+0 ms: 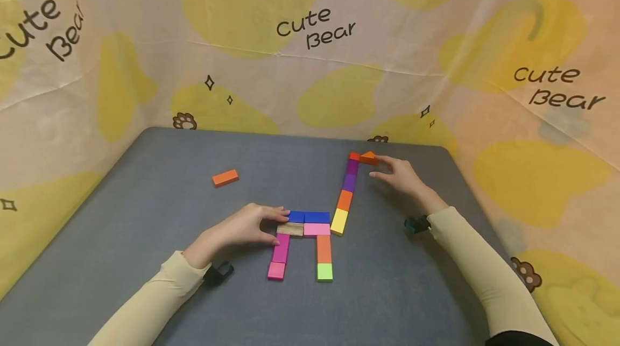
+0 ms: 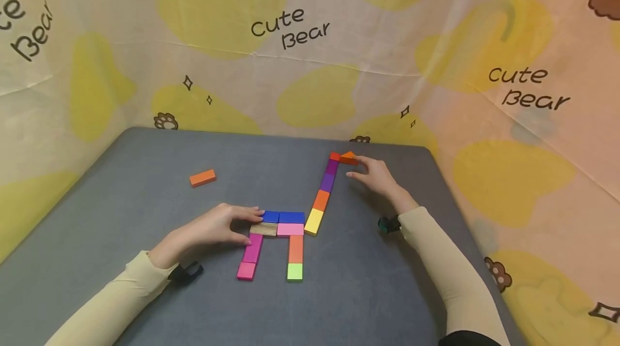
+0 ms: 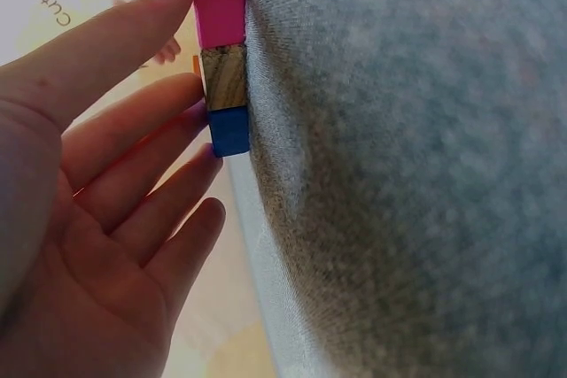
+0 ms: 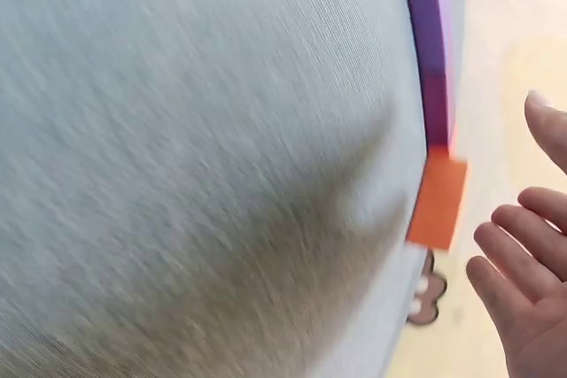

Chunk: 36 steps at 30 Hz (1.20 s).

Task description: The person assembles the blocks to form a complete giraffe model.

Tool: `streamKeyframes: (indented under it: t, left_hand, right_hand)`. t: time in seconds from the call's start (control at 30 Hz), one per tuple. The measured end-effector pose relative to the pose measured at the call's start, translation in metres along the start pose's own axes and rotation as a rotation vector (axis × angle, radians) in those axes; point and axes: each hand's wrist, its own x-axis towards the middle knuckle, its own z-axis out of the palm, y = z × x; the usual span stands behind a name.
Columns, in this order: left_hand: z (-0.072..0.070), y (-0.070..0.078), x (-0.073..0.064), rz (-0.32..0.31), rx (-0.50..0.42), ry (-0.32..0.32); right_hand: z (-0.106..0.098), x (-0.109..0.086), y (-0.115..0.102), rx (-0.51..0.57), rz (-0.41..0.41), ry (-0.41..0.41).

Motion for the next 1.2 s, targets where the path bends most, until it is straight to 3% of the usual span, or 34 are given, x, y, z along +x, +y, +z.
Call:
streamKeyframes:
  t: [0.53, 0.77, 1.2]
  left_hand:
    - [0.002, -0.001, -0.001, 0.006, 0.011, 0.003]
    - [0.001, -0.001, 0.0, 0.011, 0.008, -0.002]
    - [0.001, -0.001, 0.001, 0.015, 0.007, 0.004]
  right_hand:
    - [0.042, -0.026, -0.046, -0.064, -0.255, -0.114]
    - [0.053, -0.028, -0.052, -0.085, -0.236, -0.157]
    - [0.058, -0.029, -0.053, -0.128, -0.248, -0.16]
